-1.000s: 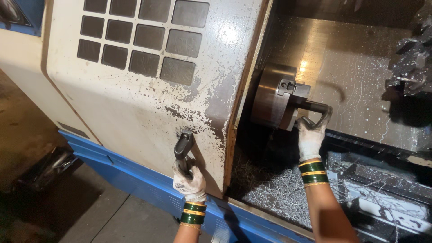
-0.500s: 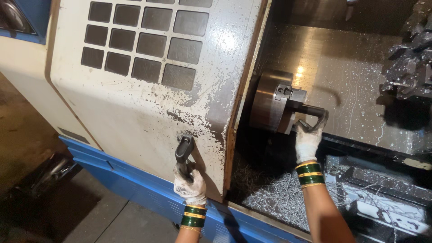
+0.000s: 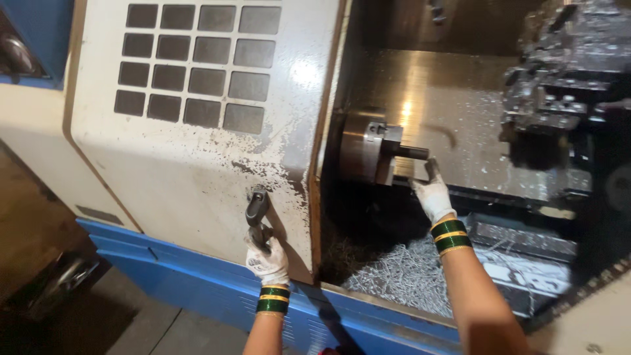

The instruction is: The person operates a lathe machine by turning a handle to open the door, then uses a tool to adjust a component inside the machine. They repeatedly open and close the door while making adjustments.

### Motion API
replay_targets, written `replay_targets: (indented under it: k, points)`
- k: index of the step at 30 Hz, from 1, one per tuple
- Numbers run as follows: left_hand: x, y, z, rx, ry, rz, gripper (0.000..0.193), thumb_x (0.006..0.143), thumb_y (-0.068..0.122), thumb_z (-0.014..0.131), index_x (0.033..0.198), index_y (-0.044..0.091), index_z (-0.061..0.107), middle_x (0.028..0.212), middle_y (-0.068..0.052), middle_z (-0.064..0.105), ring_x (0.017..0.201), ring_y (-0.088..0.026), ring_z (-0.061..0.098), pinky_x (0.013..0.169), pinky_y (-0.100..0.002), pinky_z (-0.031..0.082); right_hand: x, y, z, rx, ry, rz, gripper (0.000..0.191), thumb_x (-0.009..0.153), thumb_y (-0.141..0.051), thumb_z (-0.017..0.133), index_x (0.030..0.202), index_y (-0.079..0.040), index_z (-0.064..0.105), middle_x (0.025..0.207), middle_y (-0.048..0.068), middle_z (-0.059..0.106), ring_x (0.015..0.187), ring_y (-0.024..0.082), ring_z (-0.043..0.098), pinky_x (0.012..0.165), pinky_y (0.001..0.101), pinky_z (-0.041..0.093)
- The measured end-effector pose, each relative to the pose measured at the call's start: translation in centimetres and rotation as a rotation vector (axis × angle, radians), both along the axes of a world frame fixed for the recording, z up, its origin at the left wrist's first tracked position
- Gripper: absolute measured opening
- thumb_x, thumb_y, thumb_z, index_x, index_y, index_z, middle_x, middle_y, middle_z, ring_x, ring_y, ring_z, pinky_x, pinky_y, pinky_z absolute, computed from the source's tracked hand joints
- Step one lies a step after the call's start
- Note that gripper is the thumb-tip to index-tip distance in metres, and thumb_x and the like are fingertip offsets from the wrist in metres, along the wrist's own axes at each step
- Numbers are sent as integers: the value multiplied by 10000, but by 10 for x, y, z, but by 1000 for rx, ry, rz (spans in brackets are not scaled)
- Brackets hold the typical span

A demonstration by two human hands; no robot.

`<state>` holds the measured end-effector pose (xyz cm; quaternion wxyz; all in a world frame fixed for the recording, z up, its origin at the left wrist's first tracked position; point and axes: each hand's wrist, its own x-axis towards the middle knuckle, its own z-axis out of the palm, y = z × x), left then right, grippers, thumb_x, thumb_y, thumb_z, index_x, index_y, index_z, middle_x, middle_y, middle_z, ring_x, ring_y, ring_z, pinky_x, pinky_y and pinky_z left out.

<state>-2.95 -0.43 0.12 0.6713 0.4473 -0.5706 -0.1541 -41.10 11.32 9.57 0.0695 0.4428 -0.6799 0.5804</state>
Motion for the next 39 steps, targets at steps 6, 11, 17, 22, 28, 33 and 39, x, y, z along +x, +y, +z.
replay_targets:
  k: [6,11,17,22,28,33,39]
  points:
    - [10,16,15,89,-39,-75,422,893,121,695,1280,36,549,1057,-192,722,937,-389,709,812,-460,546,12,76,40,1,-282,216,545,908,-56,703,1429,5,555,1367,138,668,1179,187,667,1001,293,527]
    - [18,38,33,159,142,-303,402,920,82,611,1312,51,528,1091,-182,722,1005,-340,727,907,-440,549,59,172,138,-157,-202,190,449,938,-13,635,1386,-33,619,1293,89,708,958,156,694,833,285,582]
    - [29,71,53,210,116,-369,476,914,78,609,1369,27,478,1146,-216,696,1046,-362,708,947,-451,540,133,287,239,-231,388,-135,373,1087,45,692,1442,-28,604,1299,131,717,1122,176,691,1066,317,583]
    - [35,117,55,243,45,-420,508,911,105,627,1387,9,477,1172,-236,687,1048,-368,696,950,-475,526,148,369,283,-156,917,-590,441,980,45,688,1390,-35,548,1318,146,639,1158,215,703,992,302,622]
    - [49,188,56,313,43,-638,503,939,191,641,1387,4,507,1150,-204,723,1022,-315,730,930,-441,565,161,452,310,23,923,-844,385,976,-2,700,1349,-29,606,1234,128,626,1007,204,684,925,297,608]
    - [64,255,70,270,116,-912,458,930,192,643,1328,-16,552,1116,-193,759,1001,-299,757,884,-399,573,199,492,344,209,921,-904,229,999,-104,821,1178,-27,701,1110,147,687,947,229,728,904,335,584]
    - [95,321,97,241,-108,-1070,409,926,156,674,1286,-15,580,1087,-234,727,973,-344,710,840,-415,557,264,511,366,160,804,-722,253,1012,-122,789,1203,3,678,1138,173,701,1032,232,736,942,326,598]
